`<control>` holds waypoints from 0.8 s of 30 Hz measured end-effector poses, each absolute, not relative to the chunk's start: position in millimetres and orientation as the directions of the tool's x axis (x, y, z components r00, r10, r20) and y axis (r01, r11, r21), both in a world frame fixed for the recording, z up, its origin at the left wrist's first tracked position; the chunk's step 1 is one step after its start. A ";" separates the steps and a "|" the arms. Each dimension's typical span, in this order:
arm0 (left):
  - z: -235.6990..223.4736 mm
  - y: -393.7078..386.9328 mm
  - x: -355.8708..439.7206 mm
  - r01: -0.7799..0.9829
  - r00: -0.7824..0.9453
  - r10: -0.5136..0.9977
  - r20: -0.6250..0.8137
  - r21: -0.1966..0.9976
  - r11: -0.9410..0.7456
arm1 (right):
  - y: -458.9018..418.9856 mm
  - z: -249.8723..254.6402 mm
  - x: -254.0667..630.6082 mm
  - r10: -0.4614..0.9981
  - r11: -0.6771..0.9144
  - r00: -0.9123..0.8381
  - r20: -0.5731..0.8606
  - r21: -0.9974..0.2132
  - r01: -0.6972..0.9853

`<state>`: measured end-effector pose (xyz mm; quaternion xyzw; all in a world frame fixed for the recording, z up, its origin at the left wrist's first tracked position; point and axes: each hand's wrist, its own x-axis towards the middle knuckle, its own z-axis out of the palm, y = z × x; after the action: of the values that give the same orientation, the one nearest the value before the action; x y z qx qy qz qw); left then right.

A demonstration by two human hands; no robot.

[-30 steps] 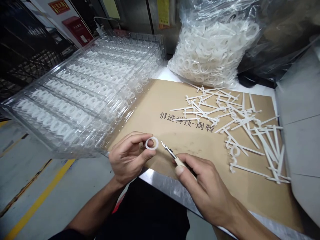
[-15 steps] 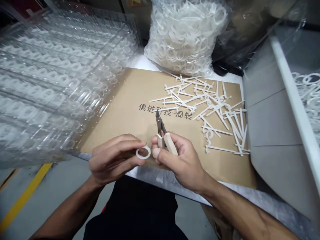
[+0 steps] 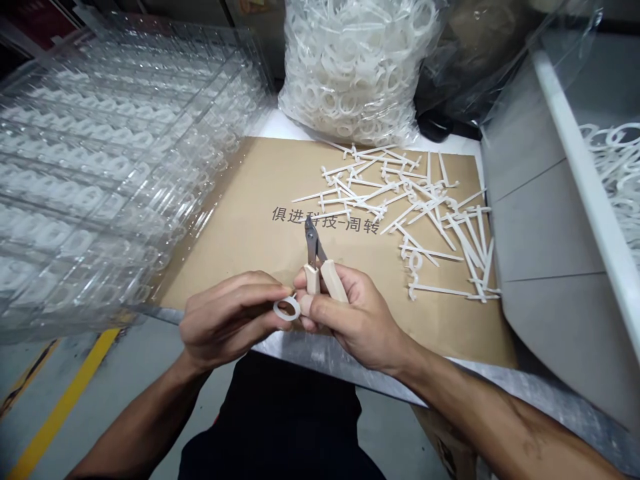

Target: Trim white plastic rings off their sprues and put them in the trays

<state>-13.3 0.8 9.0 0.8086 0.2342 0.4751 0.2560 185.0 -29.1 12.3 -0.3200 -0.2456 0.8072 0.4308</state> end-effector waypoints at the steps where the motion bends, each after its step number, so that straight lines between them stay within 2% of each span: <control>1: 9.1 0.8 -13.3 0.136 0.435 0.623 0.651 0.636 -0.760 | -29.1 12.3 185.3 0.854 -0.505 -0.423 -0.302 -0.673 -0.541; 16: 6.6 -0.2 -13.4 0.124 0.428 0.612 0.665 0.627 -0.769 | -27.7 12.5 183.9 0.837 -0.538 -0.449 -0.312 -0.617 -0.574; 24: 7.6 -0.6 -12.0 0.127 0.402 0.612 0.682 0.620 -0.774 | -26.8 11.6 181.4 0.832 -0.540 -0.483 -0.273 -0.601 -0.589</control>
<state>-12.0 -0.6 7.6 0.8008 0.2307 0.4959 0.2441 181.4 -26.8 11.6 -0.2764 -0.2195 0.8328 0.4265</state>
